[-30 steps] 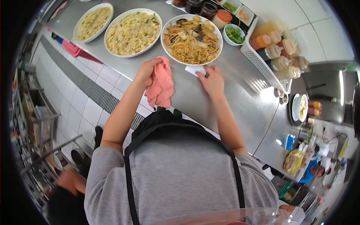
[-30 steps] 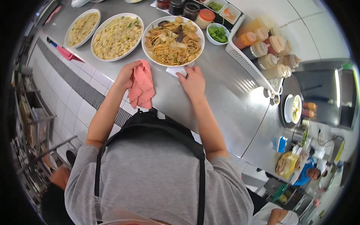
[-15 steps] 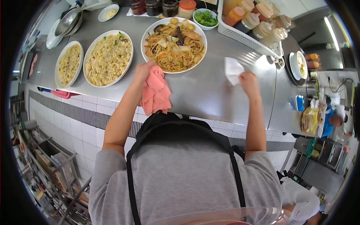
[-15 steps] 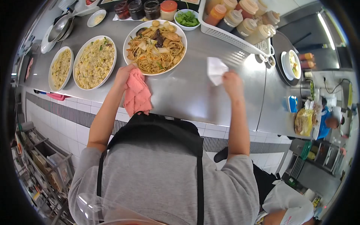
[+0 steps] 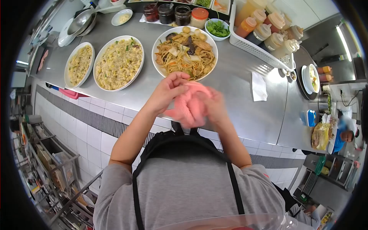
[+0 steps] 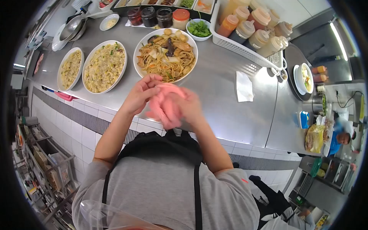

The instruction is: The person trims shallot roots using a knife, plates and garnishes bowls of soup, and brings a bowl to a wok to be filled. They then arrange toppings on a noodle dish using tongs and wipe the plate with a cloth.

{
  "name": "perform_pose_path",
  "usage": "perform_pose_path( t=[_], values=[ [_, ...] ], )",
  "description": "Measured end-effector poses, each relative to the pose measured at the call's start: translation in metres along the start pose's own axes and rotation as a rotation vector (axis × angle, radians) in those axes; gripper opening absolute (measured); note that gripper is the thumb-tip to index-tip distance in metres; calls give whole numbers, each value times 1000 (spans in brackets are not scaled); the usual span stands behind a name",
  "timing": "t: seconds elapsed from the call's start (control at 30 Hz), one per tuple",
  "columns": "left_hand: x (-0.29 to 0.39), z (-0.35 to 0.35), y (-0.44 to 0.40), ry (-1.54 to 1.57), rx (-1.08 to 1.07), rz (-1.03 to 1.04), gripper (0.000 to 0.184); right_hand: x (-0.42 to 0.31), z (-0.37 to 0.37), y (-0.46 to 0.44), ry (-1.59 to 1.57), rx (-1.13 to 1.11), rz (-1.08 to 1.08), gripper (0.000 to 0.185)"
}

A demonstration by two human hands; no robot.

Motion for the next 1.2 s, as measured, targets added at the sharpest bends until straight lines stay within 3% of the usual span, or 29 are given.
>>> perform_pose_path(
  t=[0.03, 0.1, 0.17, 0.23, 0.3, 0.37, 0.4, 0.47, 0.5, 0.57, 0.67, 0.7, 0.77, 0.9, 0.97, 1.13, 1.2],
  values=[
    [-3, -11, 2, -9, 5, 7, 40, -5, -19, 3, 176, 61, 65, 25],
    [-7, -51, 6, -402, 289, 137, 39, -39, -52, 21, 65, 302, 51, 21],
    [-26, -88, -12, -324, 650, 171, 44, -71, -81, 21, -248, 361, -233, 24],
    [-55, -126, -57, -460, 852, 348, 40, -95, -94, 12, -94, 388, -293, 27],
    [-41, -123, -77, -544, 838, 318, 36, -90, -120, -17, 0, 462, -311, 28],
    [-31, -118, -84, -629, 825, 294, 32, -55, -154, -64, -274, 233, -218, 28],
    [-26, -118, -84, -768, 790, 335, 30, -56, -150, -71, -268, 236, -219, 28],
    [-27, -129, -87, -976, 687, 312, 29, -48, -131, -83, 202, 482, -148, 30],
    [-28, -135, -89, -979, 684, 305, 29, -51, -125, -89, 199, 485, -141, 30],
    [-33, -139, -93, -843, 599, 326, 28, -65, -108, -102, 746, 401, -215, 33],
    [-43, -138, -101, -693, 628, 324, 28, -56, -102, -132, 785, 338, -156, 33],
    [-43, -136, -100, -622, 663, 365, 28, -48, -104, -132, 782, 340, -150, 33],
    [-48, -132, -98, -563, 692, 360, 29, -32, -106, -132, 251, 165, -197, 33],
    [-49, -102, -89, -359, 812, 415, 29, -8, -101, -94, 291, 294, -223, 33],
    [-54, -88, -88, -411, 844, 391, 27, 18, -94, -78, 28, 231, -119, 31],
    [-86, -53, -75, -116, 902, 537, 27, 43, -56, -45, 148, 386, -297, 22],
    [-101, -32, -54, -234, 987, 401, 34, 49, -56, -37, 68, 407, -290, 22]
  ],
)
Point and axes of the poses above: each hand's wrist, its own y-axis away from the middle knuckle, its own z-axis out of the palm, x = y × z, the point moved 3 cm from there along -y, towards the middle knuckle, and after that the axes turned 7 degrees about z, right-handed, at the moved point
